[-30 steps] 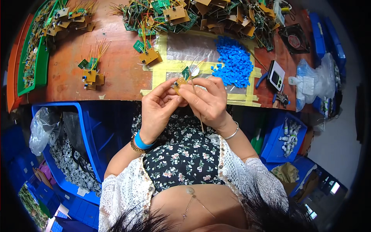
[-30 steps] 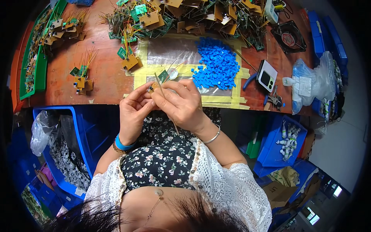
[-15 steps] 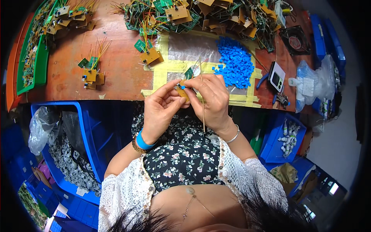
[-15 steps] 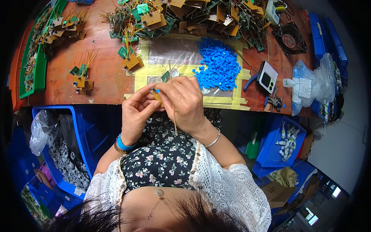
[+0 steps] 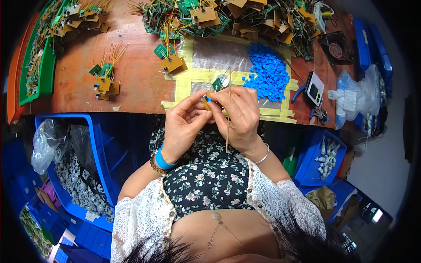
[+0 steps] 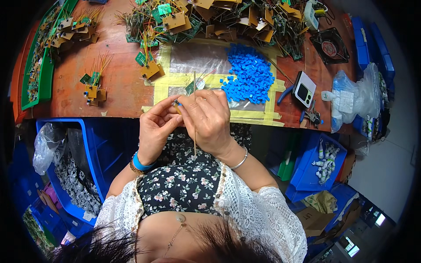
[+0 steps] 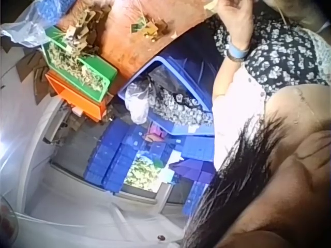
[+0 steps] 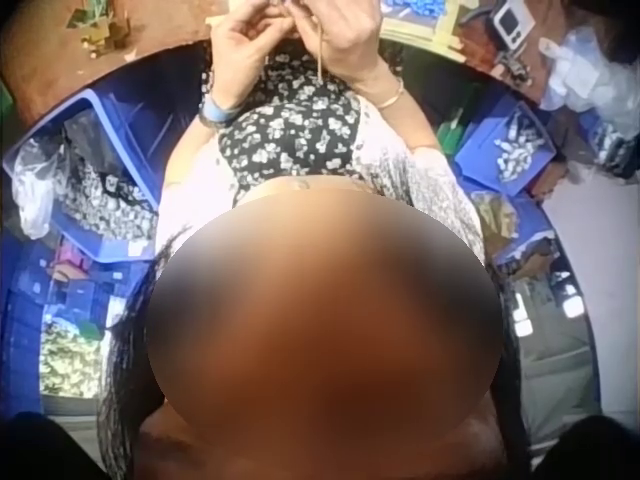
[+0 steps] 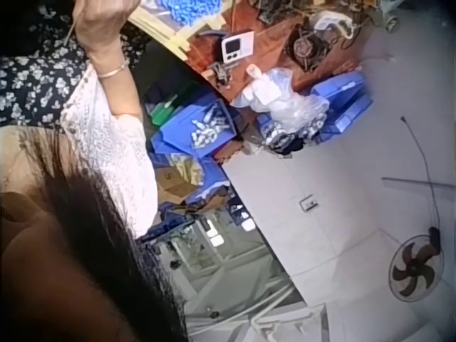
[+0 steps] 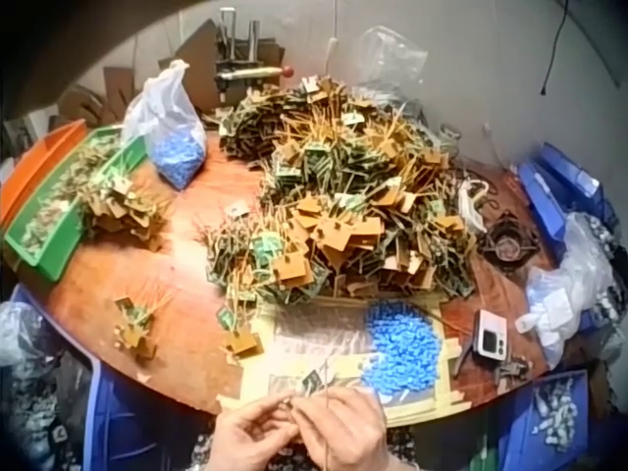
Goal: Assembling small electronic components onto a circuit board at a factory workbench.
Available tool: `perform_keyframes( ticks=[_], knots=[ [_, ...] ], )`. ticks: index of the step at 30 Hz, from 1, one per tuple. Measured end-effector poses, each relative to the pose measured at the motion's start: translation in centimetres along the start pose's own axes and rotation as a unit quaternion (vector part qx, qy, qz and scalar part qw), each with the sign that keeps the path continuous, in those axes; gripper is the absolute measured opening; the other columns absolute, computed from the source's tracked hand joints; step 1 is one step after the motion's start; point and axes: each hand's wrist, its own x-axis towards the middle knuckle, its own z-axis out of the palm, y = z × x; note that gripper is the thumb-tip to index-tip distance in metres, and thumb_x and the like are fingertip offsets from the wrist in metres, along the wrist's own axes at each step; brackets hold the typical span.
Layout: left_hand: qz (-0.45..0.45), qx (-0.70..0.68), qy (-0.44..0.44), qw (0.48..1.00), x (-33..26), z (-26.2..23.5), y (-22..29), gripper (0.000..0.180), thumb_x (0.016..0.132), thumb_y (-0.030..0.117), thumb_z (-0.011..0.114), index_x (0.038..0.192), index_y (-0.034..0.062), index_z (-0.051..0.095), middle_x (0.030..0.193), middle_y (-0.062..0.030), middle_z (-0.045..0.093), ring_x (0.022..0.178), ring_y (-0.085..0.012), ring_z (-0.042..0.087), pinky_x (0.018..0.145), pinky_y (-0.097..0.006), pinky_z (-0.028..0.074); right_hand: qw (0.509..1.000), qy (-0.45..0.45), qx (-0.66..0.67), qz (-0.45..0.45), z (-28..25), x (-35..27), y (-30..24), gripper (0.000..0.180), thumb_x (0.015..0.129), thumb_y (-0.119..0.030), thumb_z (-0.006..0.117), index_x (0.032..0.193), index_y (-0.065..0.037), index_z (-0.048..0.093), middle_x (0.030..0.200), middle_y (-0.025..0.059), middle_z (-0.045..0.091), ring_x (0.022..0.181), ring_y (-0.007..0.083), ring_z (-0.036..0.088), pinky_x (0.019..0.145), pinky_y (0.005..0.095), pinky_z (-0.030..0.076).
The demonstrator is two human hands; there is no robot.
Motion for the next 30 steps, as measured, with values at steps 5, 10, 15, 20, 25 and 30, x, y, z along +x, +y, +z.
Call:
perform_keyframes(
  ticks=[5, 10, 15, 20, 25, 30],
  knots=[
    [-0.013, -0.006, 0.002, 1.0, -0.06, -0.04, 0.0, 0.044, 0.09, -0.005, 0.061, 0.132, -0.0058, 0.051, 0.103, -0.0087, 0.065, 0.092, -0.0109, 0.064, 0.083, -0.024, 0.054, 1.0, -0.008, 0.012, -0.003, 0.11, 0.0, 0.07, 0.031, 0.07, -0.001, 0.073, 0.1, -0.002, 0.065, 0.076, 0.007, 0.062, 0.079, 0.0262, 0.062, 0.073, 0.0388, 0.043],
    [-0.008, -0.007, -0.002, 1.0, -0.05, -0.1, -0.08, 0.044, 0.09, -0.005, 0.061, 0.132, -0.0059, 0.051, 0.104, -0.0087, 0.065, 0.092, -0.0108, 0.064, 0.083, -0.024, 0.054, 1.0, 0.014, -0.012, 0.014, 0.23, 0.0, -0.14, 0.027, 0.07, -0.002, 0.073, 0.096, -0.002, 0.065, 0.076, 0.008, 0.062, 0.078, 0.0264, 0.062, 0.073, 0.0391, 0.043],
    [-0.003, -0.008, -0.003, 1.0, 0.0, -0.1, -0.16, 0.043, 0.09, -0.005, 0.061, 0.132, -0.006, 0.051, 0.104, -0.0092, 0.065, 0.092, -0.012, 0.064, 0.083, -0.025, 0.055, 0.999, 0.014, 0.024, 0.031, 0.03, 0.2, -0.26, 0.025, 0.07, -0.001, 0.074, 0.094, -0.003, 0.065, 0.076, 0.0078, 0.063, 0.078, 0.0259, 0.062, 0.073, 0.0385, 0.043],
    [-0.013, -0.011, -0.005, 1.0, -0.05, -0.2, -0.23, 0.042, 0.09, -0.004, 0.061, 0.131, -0.0065, 0.051, 0.103, -0.0105, 0.065, 0.09, -0.0145, 0.066, 0.083, -0.028, 0.057, 0.997, 0.01, 0.037, 0.067, -0.17, 0.14, -0.14, 0.026, 0.068, 0.004, 0.076, 0.091, -0.005, 0.068, 0.083, 0.0058, 0.068, 0.082, 0.0229, 0.063, 0.074, 0.0343, 0.045],
    [-0.007, -0.004, -0.01, 1.0, -0.04, -0.14, -0.09, 0.041, 0.09, -0.004, 0.061, 0.131, -0.0066, 0.052, 0.103, -0.0108, 0.065, 0.091, -0.0149, 0.066, 0.082, -0.028, 0.057, 0.997, 0.003, 0.044, 0.063, -0.04, 0.19, -0.24, 0.026, 0.068, 0.005, 0.076, 0.091, -0.005, 0.069, 0.082, 0.0062, 0.068, 0.081, 0.023, 0.063, 0.074, 0.0337, 0.045],
    [-0.01, 0.008, -0.013, 1.0, -0.06, -0.16, -0.05, 0.041, 0.091, -0.004, 0.06, 0.131, -0.0069, 0.051, 0.104, -0.0109, 0.065, 0.091, -0.0148, 0.066, 0.082, -0.028, 0.057, 0.997, 0.015, 0.051, 0.06, 0.21, 0.13, -0.23, 0.025, 0.069, 0.004, 0.074, 0.092, -0.004, 0.068, 0.078, 0.0067, 0.066, 0.079, 0.0237, 0.063, 0.072, 0.035, 0.044]
  ],
)
